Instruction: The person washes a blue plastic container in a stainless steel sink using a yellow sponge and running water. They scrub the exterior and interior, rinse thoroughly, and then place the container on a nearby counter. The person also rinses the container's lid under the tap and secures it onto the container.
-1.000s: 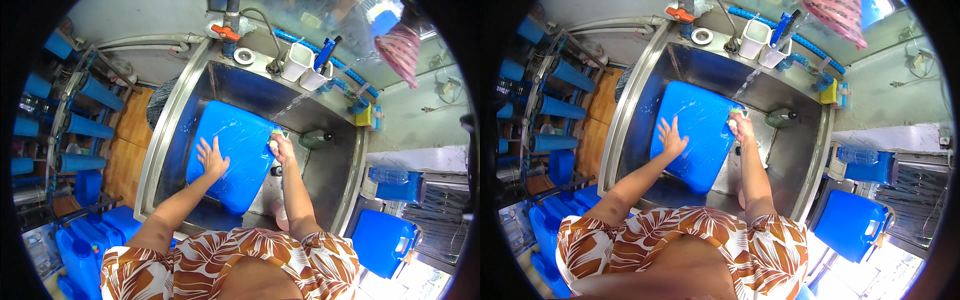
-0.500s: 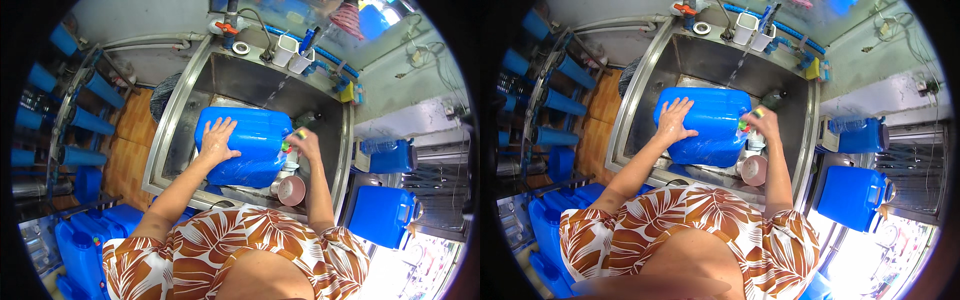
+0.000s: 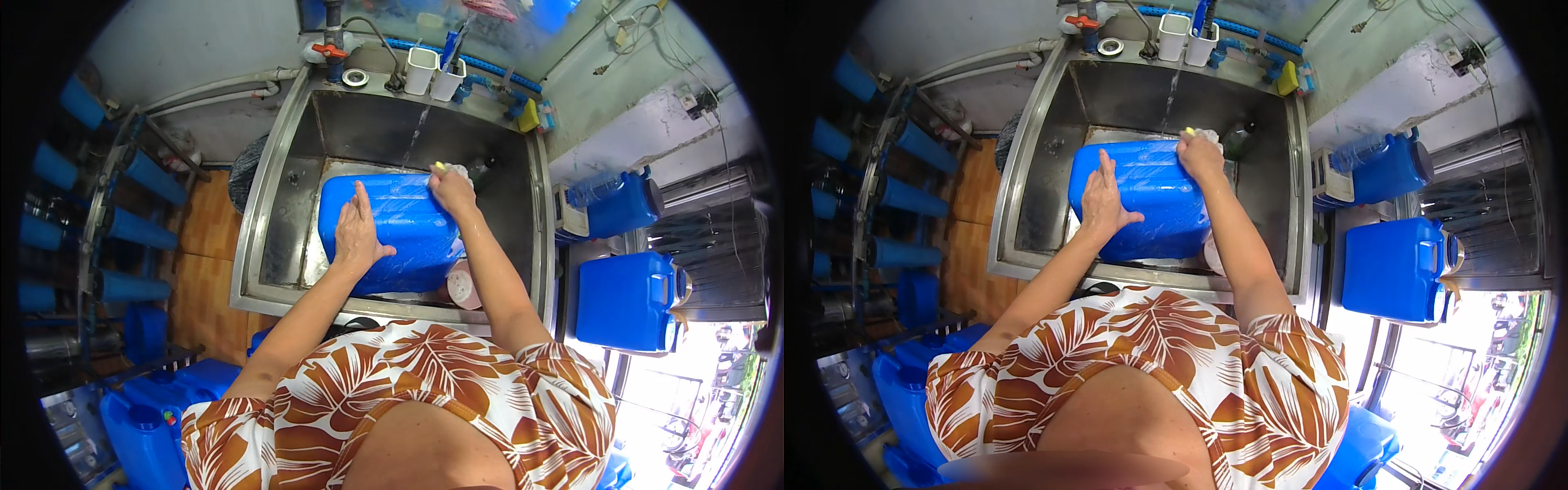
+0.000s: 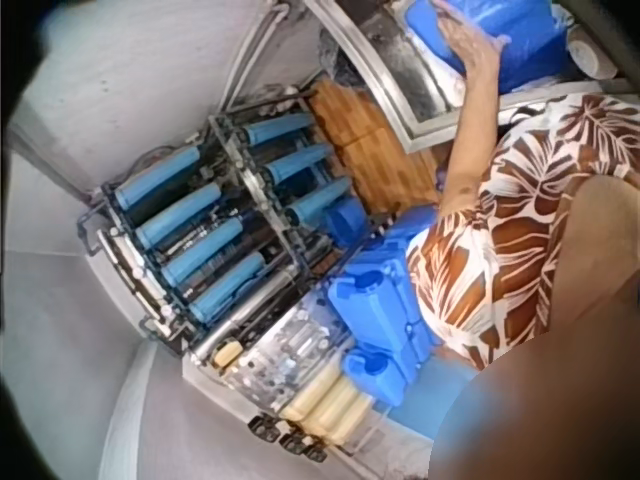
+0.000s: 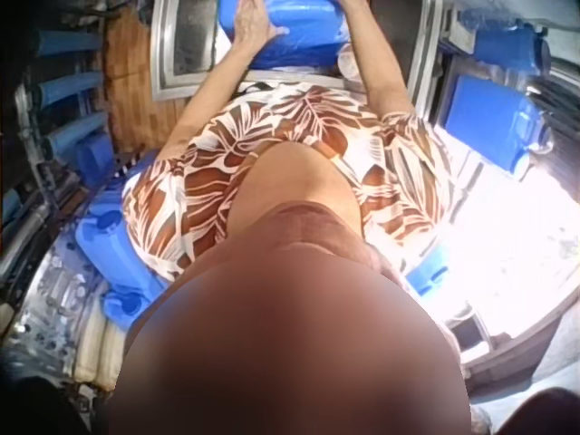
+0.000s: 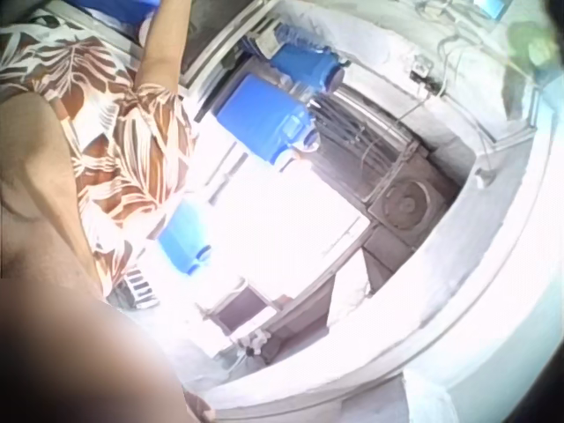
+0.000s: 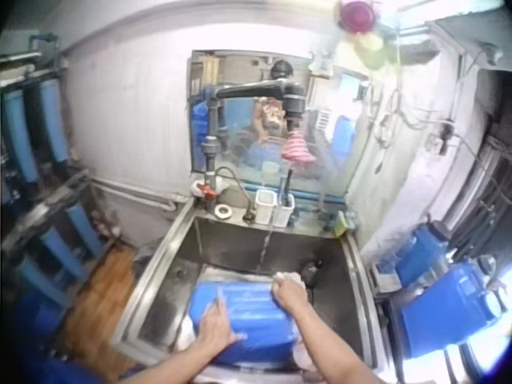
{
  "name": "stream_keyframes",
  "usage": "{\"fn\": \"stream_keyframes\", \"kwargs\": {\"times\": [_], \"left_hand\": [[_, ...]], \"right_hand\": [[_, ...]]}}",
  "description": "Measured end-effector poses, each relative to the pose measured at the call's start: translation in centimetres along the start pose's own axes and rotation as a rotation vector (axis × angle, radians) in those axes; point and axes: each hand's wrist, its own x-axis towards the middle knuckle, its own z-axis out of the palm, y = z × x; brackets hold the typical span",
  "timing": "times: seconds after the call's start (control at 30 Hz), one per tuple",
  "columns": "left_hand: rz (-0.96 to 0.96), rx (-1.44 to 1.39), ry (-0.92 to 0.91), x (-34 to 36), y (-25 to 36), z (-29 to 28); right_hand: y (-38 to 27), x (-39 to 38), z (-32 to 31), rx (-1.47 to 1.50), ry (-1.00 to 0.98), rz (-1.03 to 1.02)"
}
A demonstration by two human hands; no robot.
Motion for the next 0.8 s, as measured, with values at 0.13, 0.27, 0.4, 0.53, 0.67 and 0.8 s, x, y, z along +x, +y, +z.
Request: {"fn": "stream_keyframes", "kwargs": {"times": [0.13, 0.27, 0.4, 0.53, 0.67, 0.8], "left_hand": [[-0.005, -0.033, 0.012, 0.5, -0.5, 0.3], [0.040, -0.015, 0.021, 0.6, -0.4, -0.3], [0.073, 0.168, -0.061, -0.1, 1.3, -1.1], [0.280, 0.051, 0.014, -0.5, 2.4, 0.1], [0.267, -0.096, -0.194, -0.6, 1.5, 3.1], [0.400, 0.090, 0.005, -0.8, 0.5, 4.5]], "right_hand": [[-3.0, -3.2, 2.9, 0.013, -0.115, -0.268], [-2.3, -7.8, 4.2, 0.213, 0.186, -0.731], [5.7, -2.6, 0.4, 0.140, 0.234, -0.327], [4.6, 2.1, 2.1, -0.144, 0.025, -0.235], [-6.4, 0.7, 6.8, 0.342, -0.566, -0.715], [-14.5, -2.1, 8.7, -0.031, -0.761, -1.226]]}}
